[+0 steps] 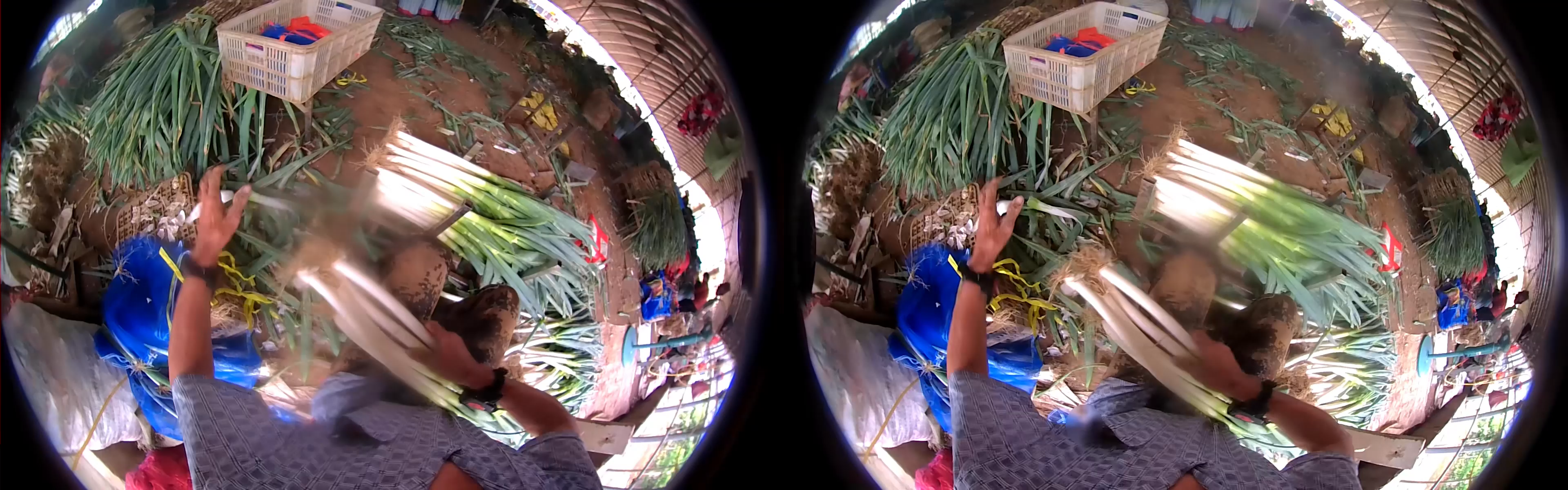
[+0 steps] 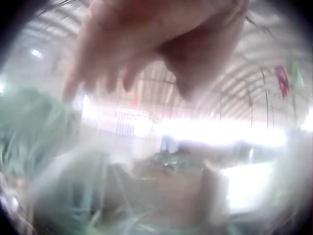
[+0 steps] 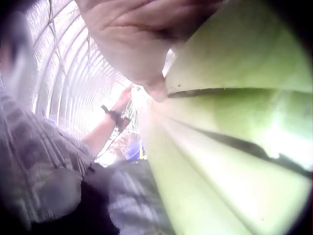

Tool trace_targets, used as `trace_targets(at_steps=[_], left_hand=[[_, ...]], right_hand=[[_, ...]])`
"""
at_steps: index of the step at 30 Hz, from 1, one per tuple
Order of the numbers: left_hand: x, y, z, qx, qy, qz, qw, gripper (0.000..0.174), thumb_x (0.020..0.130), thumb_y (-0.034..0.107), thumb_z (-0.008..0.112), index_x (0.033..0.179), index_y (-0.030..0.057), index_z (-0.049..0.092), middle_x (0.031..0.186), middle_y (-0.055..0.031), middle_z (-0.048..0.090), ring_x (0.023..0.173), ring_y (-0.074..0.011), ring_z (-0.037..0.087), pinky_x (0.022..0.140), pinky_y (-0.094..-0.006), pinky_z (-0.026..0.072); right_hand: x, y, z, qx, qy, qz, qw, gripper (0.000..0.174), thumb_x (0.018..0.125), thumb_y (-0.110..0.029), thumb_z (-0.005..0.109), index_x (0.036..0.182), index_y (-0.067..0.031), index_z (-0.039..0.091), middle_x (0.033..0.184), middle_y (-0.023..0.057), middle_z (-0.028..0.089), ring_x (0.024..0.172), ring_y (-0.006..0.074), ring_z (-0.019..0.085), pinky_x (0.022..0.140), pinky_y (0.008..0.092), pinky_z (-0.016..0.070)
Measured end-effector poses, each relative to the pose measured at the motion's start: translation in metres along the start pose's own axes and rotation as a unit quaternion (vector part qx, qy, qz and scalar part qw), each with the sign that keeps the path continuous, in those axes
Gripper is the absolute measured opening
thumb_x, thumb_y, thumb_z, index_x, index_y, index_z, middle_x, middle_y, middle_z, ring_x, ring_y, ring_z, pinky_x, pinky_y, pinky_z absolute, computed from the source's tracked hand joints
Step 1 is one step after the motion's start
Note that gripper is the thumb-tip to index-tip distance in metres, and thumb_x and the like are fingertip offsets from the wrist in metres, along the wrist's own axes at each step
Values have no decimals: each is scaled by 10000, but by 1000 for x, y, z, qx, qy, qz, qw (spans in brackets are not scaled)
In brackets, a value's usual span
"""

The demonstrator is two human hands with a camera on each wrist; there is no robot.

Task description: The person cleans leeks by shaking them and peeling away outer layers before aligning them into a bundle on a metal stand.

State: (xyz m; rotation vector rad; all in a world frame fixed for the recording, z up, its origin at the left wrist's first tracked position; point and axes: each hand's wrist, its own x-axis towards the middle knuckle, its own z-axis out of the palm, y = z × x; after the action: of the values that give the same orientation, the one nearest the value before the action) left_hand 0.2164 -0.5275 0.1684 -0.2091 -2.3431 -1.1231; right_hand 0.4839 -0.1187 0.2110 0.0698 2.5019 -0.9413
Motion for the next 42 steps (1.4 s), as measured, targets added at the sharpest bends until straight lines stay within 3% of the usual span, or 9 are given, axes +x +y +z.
trace_targets(at_steps=[2,10,12,19,26,37,38,40,42], left_hand=[[-29,21,7,-258,-148,-221,929,527,1024,445,507,1402,79,485,1339,-123,564,1236,-242,530,1043,-356,415],[-134,92,71,-485,-357,-131,788,663,1071,450,284,1558,7,199,1587,-190,272,1480,-260,225,1196,-342,186],[-121,118,59,-358,-361,-105,855,712,1060,509,257,1563,12,171,1600,-174,240,1479,-267,226,1204,-341,162],[-133,137,34,-389,-50,-275,878,619,1067,487,296,1462,11,325,1387,-141,512,1280,-246,481,1095,-381,372],[-218,155,30,-399,-290,-343,799,229,961,267,657,909,45,637,847,13,623,735,-96,540,632,-258,436],[-212,155,95,-461,36,-363,809,243,981,149,540,1166,-5,577,1095,-75,650,913,-185,598,852,-320,488],[-210,137,112,-438,93,-185,875,301,992,190,520,1230,8,558,1139,-97,639,998,-194,610,930,-324,483],[-143,132,87,-609,40,-322,723,223,1004,248,478,1076,80,607,1070,-62,634,953,-167,620,856,-343,528],[-95,55,91,-559,134,-256,777,132,999,242,527,988,123,582,947,-15,587,820,-114,550,709,-298,461]], right_hand=[[-4,1,-12,34,-19,-7,999,570,898,-449,682,1205,-6,497,995,229,682,956,343,693,817,417,536],[-11,-21,-3,-43,2,-40,998,838,794,-540,753,1315,37,442,1068,271,656,1020,421,655,877,437,517],[-16,-28,1,-60,29,-65,996,866,751,-545,778,1308,25,437,1063,268,655,1001,425,655,871,448,517],[0,3,3,-26,17,-60,998,707,719,-350,824,1247,2,511,1032,222,680,921,327,700,832,392,541],[-13,-5,-14,-43,-62,-58,995,688,774,-416,793,1239,-6,492,1048,234,665,966,379,676,842,424,527],[-14,14,26,67,-57,-115,989,803,748,-456,819,1328,0,501,1189,205,634,1082,307,621,900,414,505],[-9,19,25,144,-97,-127,977,788,744,-424,827,1329,4,516,1172,200,651,1051,286,641,893,410,509],[-2,5,4,108,-205,1,973,704,740,-355,835,1283,4,566,1133,164,680,1000,234,652,873,378,520],[3,1,-10,112,-221,43,968,645,741,-297,839,1259,2,597,1085,132,700,945,202,663,854,358,532]])
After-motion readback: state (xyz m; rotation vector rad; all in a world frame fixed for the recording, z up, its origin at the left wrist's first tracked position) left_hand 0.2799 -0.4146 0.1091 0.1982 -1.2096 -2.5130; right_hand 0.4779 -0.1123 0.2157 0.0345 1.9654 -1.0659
